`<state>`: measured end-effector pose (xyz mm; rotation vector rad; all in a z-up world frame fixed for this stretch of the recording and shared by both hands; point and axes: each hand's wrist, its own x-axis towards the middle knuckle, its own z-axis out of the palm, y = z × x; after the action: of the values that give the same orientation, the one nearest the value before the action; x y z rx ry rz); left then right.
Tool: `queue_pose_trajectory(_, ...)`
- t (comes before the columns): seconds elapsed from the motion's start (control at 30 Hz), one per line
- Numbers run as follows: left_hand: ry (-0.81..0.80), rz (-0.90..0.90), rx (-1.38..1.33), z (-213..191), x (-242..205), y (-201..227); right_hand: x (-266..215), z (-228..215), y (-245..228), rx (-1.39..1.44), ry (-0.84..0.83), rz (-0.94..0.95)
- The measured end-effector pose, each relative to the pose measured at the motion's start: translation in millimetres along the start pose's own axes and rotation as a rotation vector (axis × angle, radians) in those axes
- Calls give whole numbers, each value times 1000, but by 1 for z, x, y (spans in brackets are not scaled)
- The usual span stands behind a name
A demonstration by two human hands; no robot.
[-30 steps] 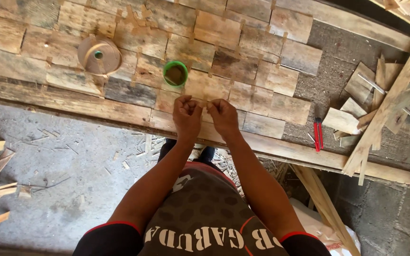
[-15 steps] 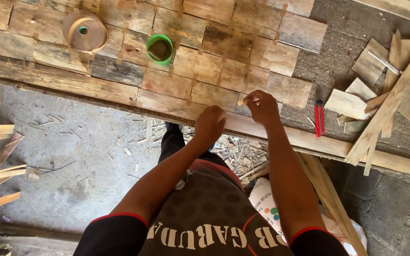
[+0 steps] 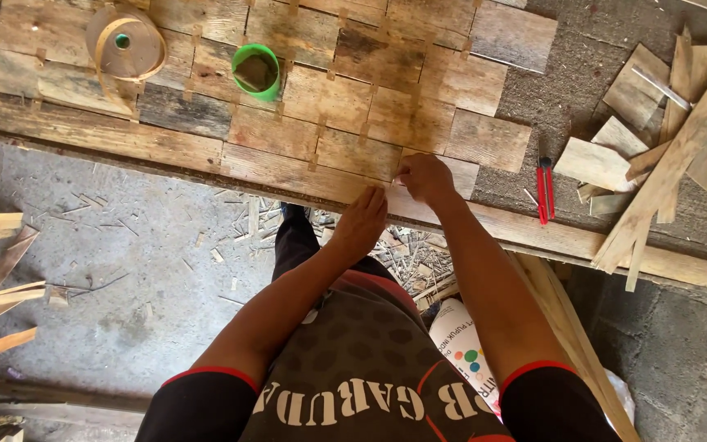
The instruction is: Taping together small wood pieces to form a mosaic panel on a workbench.
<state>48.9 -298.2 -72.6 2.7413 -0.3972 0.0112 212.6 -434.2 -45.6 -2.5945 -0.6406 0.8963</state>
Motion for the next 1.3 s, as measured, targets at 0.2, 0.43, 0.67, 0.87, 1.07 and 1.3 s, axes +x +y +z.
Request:
queue_pose_trajectory(0.2, -20, 63, 126, 6, 0, 3, 10, 10, 11, -26, 12, -11)
queue_pose_trajectory(0.43, -8, 49, 145, 18, 0, 3, 8, 9, 7, -24, 13, 9)
queue_pose_trajectory(0.67, -12, 44, 170, 7, 4, 8, 12, 16, 21, 96, 78, 28)
queue_pose_trajectory(0.87, -52, 26, 198, 7, 5, 9, 14, 22, 41, 257, 231, -34)
queue_pose_trajectory(1.07, -75, 17, 147, 7, 5, 9, 9, 25, 33, 207, 236, -30)
queue_pose_trajectory(1.3, -75, 1, 120, 6, 4, 10, 4, 30, 19, 146, 301, 36)
